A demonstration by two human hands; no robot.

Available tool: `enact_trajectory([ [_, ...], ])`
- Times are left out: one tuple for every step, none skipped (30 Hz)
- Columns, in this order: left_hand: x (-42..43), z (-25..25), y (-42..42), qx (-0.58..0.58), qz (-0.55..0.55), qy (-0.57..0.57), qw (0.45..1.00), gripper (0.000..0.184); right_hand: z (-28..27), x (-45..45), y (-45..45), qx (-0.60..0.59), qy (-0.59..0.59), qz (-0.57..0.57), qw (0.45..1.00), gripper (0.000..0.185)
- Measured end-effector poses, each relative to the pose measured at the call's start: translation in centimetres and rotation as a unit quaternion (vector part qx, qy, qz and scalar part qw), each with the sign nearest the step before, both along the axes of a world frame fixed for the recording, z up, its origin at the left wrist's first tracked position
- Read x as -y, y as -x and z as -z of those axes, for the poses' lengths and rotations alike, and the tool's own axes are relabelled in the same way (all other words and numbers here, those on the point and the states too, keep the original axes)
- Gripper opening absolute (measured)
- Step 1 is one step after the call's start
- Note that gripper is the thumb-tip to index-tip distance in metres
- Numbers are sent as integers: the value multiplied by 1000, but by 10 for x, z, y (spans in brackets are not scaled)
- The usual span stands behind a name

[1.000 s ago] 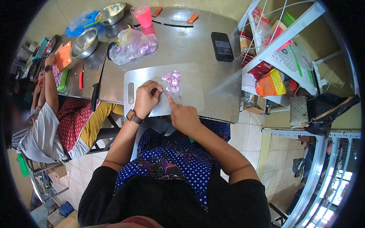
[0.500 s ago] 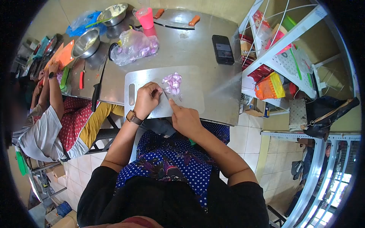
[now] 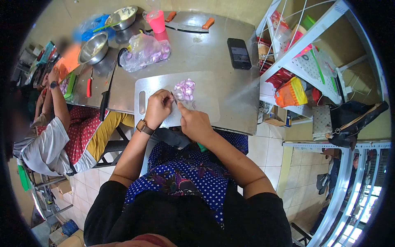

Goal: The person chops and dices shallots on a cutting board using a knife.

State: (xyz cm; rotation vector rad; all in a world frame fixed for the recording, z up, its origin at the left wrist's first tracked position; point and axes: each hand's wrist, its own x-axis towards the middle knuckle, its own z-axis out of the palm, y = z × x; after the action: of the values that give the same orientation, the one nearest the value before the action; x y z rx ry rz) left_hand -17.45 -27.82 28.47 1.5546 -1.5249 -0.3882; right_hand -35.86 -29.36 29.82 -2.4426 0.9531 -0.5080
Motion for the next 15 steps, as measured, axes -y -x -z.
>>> enact_trajectory([
  [0, -1, -1, 13, -2, 4, 1000, 10, 1, -2, 1, 2, 1, -1, 1000, 48],
  [0, -1, -1, 16, -5, 9, 1000, 10, 2, -3, 4, -5, -6, -1, 1000, 48],
  [0, 0, 0, 17, -8, 10, 1000, 9, 1, -4, 7, -12, -12, -3, 1000, 48],
  [-1, 0, 0, 17, -11, 12, 1000, 9, 0, -7, 12, -10, -6, -8, 1000, 48],
  [0, 1, 0, 18, -18, 19, 999, 9, -2, -10, 19, -14, -23, -2, 1000, 48],
  [0, 1, -1, 9, -7, 10, 1000, 10, -3, -13, 25, -18, -41, 2, 999, 48],
  [-1, 0, -3, 0, 3, -1, 1000, 10, -1, -16, 31, -18, -35, -8, 999, 48],
  [-3, -2, -5, -20, 6, -15, 1000, 14, 2, -17, 36, 18, -51, -11, 998, 48],
  [-7, -6, -7, -19, -6, -9, 1000, 14, 3, -20, 38, 54, -69, -14, 996, 48],
  [-12, -12, -9, -40, 6, -13, 999, 16, 4, -25, 39, 53, -64, -28, 996, 48],
  [-19, -20, -12, -60, 14, -15, 998, 19, 5, -28, 37, 67, -54, -46, 995, 48],
  [-30, -32, -17, -63, 37, -7, 997, 22, 5, -30, 33, 83, -45, -70, 993, 47],
  [-43, -43, -23, -114, 95, -31, 988, 26, 10, -31, 30, 86, -40, -97, 991, 47],
  [-58, -64, -29, -145, 181, -47, 972, 25, 16, -32, 26, 92, -46, -88, 991, 47],
  [-75, -87, -33, -174, 265, -62, 947, 24, 21, -31, 22, 98, -52, -81, 990, 46],
])
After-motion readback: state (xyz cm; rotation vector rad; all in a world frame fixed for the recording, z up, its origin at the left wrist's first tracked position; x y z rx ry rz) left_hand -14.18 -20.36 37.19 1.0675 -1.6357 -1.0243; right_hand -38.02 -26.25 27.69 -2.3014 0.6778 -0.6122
